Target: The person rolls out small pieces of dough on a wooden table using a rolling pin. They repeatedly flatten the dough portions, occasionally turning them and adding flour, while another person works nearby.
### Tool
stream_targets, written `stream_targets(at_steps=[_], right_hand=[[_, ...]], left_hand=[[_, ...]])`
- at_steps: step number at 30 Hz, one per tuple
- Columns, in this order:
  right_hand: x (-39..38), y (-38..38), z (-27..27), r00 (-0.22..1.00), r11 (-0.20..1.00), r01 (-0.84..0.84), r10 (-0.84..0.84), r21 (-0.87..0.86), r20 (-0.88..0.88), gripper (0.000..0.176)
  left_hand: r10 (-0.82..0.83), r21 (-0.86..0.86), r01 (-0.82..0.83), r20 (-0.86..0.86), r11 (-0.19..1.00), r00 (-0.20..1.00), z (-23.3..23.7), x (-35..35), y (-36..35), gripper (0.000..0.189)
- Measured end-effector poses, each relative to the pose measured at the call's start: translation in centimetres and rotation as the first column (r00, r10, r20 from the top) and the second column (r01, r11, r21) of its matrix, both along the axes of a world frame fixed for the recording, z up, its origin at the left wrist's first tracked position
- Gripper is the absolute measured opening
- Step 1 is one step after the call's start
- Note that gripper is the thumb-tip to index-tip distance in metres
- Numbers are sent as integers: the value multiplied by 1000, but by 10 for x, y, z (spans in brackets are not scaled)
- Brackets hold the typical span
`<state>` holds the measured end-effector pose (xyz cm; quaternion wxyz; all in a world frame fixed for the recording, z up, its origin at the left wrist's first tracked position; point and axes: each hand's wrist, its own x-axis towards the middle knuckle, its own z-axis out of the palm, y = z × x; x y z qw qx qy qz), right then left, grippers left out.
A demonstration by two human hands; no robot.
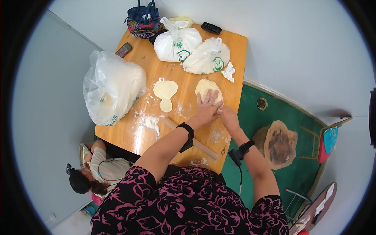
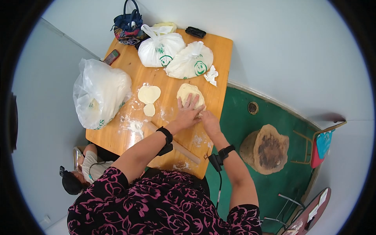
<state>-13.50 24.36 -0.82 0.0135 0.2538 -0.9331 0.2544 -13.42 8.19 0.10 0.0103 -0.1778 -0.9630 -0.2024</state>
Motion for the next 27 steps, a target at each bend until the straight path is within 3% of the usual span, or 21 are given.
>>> stream_targets(at_steps=[1,2,4,7,10,13,19,22,25,27], right_hand=[[2,-5,-2,996,994,79,-82,-75,-26,18],[2,-9,-3,951,952,246,-201,-181,234,15],[3,-15,4,642,767,599,-289,-228,710,13],[5,-16,14,333,432,861,-76,-270,940,14],[3,-10,9,119,221,964,127,-145,985,13],[9,-9,8,105,72,989,283,-130,953,14],[18,-12,19,235,184,952,72,-245,969,16],[19,-7,17,237,167,951,152,-262,960,15],[19,-1,7,235,74,959,325,-273,916,12],[19,0,4,233,71,960,338,-271,912,11]], left_hand=[[7,3,-7,-12,1000,1000,0,1,1,60],[1,9,-1,-32,1000,999,0,2,1,59],[-13,22,15,-68,1000,998,-5,5,2,56],[-3,28,7,-114,1000,993,-12,4,3,50],[-7,21,9,-83,1000,997,-9,6,4,44],[-11,-11,10,-50,1000,999,-6,6,5,41],[9,-30,-10,-38,999,999,-5,9,10,36],[16,-38,-17,-8,999,1000,-3,9,11,37],[6,-69,-7,-7,998,1000,-4,9,11,38],[-6,-77,4,-16,997,1000,-4,10,11,39]])
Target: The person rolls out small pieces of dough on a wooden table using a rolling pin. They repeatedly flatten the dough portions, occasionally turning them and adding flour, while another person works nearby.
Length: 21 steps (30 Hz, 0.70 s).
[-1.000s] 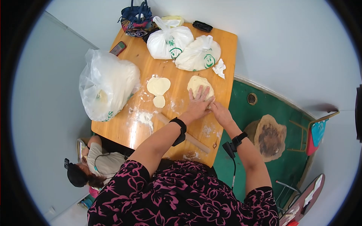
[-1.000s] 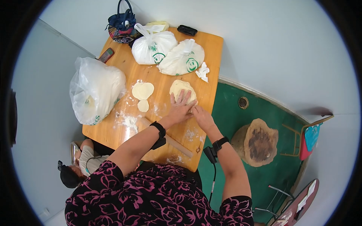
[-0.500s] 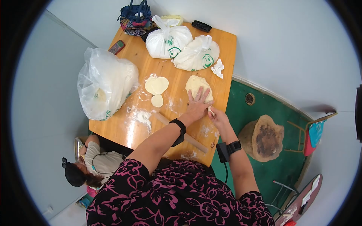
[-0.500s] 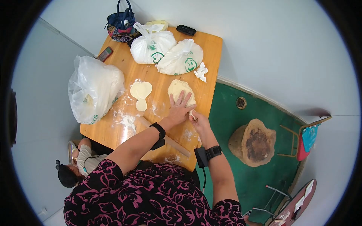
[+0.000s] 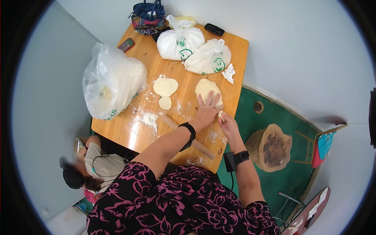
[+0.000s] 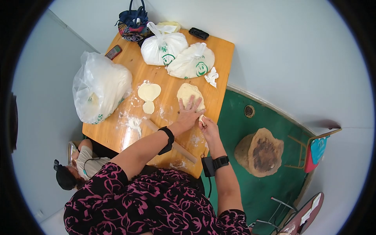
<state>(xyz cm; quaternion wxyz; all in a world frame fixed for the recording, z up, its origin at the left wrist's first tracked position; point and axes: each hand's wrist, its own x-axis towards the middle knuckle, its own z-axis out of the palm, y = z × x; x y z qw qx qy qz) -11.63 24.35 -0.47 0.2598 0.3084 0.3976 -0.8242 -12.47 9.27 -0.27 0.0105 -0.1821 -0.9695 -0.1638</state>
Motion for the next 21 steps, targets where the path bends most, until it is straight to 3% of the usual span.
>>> stream_targets(at_steps=[4,10,13,16,19,21], right_hand=[[5,-2,4,999,997,37,-37,-67,4,11],[-3,-3,6,996,989,87,-84,-118,26,10],[-8,-6,26,992,982,92,-105,-165,-68,9],[-31,-2,79,931,983,97,-145,-156,-336,10],[-38,10,123,860,994,106,-95,-7,-502,11],[-26,13,120,865,981,102,-6,164,-501,12]], left_hand=[[-37,-63,36,-16,997,999,3,1,-1,38],[-30,-11,30,3,999,1000,8,2,-3,40],[-39,-104,44,48,994,998,10,1,-3,41],[-81,-136,87,46,987,996,8,3,-4,49],[-20,-79,35,194,996,981,27,0,-2,60],[88,236,-191,387,953,918,12,-19,-8,62]])
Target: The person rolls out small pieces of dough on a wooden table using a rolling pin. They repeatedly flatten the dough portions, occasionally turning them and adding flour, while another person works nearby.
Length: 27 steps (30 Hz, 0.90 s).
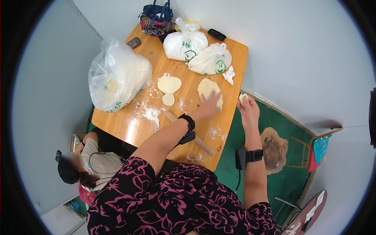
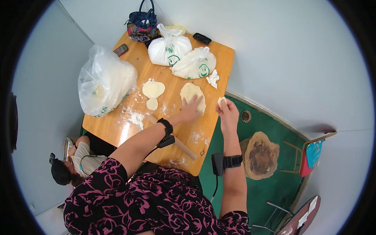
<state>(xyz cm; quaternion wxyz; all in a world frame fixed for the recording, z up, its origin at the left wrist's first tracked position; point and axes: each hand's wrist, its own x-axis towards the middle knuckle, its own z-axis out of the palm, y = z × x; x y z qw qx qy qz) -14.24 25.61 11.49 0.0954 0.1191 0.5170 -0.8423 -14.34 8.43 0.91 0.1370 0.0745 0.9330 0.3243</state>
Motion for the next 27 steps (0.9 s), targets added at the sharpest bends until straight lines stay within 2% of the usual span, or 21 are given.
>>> stream_targets(at_steps=[1,2,3,4,5,6,7,8,10,11,14,15,17,18,20,22,23,25,26,27], right_hand=[[8,2,-5,1000,996,0,0,84,3,12],[20,5,-16,994,963,-109,109,245,15,21],[31,0,-22,992,947,-122,114,296,46,26],[42,-9,-28,990,928,-138,119,346,75,31],[52,-13,-37,970,833,-218,243,508,18,38],[60,-19,-53,926,737,-268,375,620,-45,37],[68,-36,-43,850,639,-153,474,754,-229,31],[76,-53,-32,725,540,2,579,841,-373,24],[90,-71,-32,646,419,182,631,890,-429,20],[94,-78,-31,605,354,276,658,894,-448,18],[105,-95,5,615,180,416,667,892,-421,16],[106,-97,2,662,288,264,640,921,-390,17],[104,-97,-10,737,491,-48,606,870,-301,19],[104,-99,-7,769,561,-29,541,827,-340,21],[100,-104,2,821,685,29,399,728,-408,27],[93,-116,1,791,649,152,372,745,-486,35],[92,-124,-1,774,631,213,357,746,-523,38],[96,-145,-1,694,361,255,577,897,-430,46],[101,-154,-2,655,210,290,668,934,-353,50],[108,-160,-6,644,260,268,668,928,-373,53]], left_hand=[[96,160,-111,100,981,990,0,-6,-3,64],[179,497,-296,270,816,946,-2,-4,-5,62],[180,718,-475,451,509,874,-2,3,-9,62],[100,780,-615,606,118,789,4,11,-14,61],[-41,704,-710,710,21,703,10,21,-19,59],[-190,601,-797,777,-56,600,29,37,-25,58],[-343,481,-870,804,-107,486,40,48,-28,56],[-366,493,-862,785,-122,501,37,55,-30,54],[-413,508,-848,747,-151,521,33,68,-32,50],[-345,495,-857,787,-144,512,32,72,-30,48],[-153,471,-875,862,-110,483,47,82,-32,46],[-101,471,-878,872,-87,479,45,84,-37,45],[-18,462,-886,886,-36,463,33,88,-51,42],[10,450,-893,893,-4,450,15,90,-60,39],[10,431,-901,902,-56,431,12,97,-71,35],[-46,401,-889,906,-223,420,36,106,-77,33],[-98,462,-853,863,-243,495,45,111,-74,32],[-196,576,-764,745,-291,637,57,117,-64,33],[-284,597,-703,648,-388,707,39,122,-69,37],[-344,609,-651,554,-453,758,23,126,-73,37]])
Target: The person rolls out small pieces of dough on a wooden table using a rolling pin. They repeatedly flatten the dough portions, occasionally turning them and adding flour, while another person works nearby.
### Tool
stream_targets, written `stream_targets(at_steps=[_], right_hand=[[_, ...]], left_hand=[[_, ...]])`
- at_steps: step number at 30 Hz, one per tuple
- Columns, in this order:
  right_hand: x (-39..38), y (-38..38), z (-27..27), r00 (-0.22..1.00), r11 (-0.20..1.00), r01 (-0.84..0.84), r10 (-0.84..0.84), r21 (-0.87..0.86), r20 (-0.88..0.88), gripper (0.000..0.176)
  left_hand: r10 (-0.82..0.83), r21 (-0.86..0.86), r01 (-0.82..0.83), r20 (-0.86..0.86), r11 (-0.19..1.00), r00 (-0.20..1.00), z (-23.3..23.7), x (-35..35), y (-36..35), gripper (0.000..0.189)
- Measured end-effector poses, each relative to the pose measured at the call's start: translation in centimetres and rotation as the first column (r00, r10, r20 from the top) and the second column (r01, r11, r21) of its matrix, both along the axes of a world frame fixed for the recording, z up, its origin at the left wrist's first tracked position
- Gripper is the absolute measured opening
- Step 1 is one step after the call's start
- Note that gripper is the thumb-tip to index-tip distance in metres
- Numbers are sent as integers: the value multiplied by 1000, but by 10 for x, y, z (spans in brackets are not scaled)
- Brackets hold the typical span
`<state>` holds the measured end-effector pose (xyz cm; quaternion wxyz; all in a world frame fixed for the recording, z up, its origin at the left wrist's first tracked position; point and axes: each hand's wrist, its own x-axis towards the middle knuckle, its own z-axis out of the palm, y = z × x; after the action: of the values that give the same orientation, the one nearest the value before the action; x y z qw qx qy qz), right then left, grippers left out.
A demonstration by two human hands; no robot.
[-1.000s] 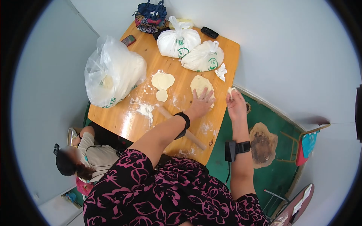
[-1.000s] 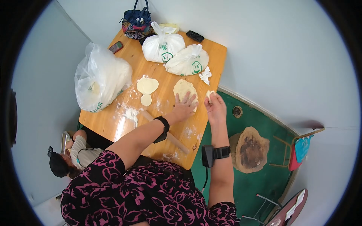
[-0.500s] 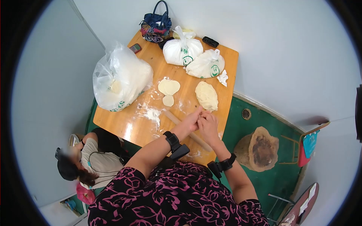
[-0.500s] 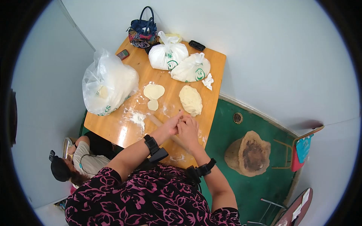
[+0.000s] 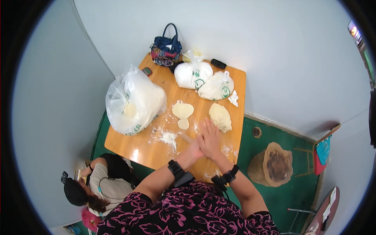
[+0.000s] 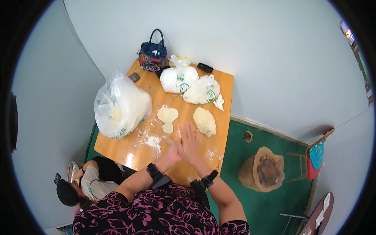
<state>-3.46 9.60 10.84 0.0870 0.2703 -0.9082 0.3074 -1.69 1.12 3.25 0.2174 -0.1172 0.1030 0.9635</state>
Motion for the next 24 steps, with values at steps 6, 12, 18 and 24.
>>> stream_targets(at_steps=[6,12,18,24], right_hand=[[15,-43,40,989,989,-145,144,35,19,60],[-18,-29,28,998,988,43,-49,146,40,60],[22,-47,29,987,976,-159,156,152,28,59],[-27,-48,38,999,997,-40,41,59,-12,60]], left_hand=[[-128,59,125,50,990,990,23,10,-35,39],[-219,106,215,29,971,975,49,1,-35,42],[-211,89,220,-99,971,972,46,-7,-55,45],[-242,84,249,-92,965,966,54,-10,-42,48]])
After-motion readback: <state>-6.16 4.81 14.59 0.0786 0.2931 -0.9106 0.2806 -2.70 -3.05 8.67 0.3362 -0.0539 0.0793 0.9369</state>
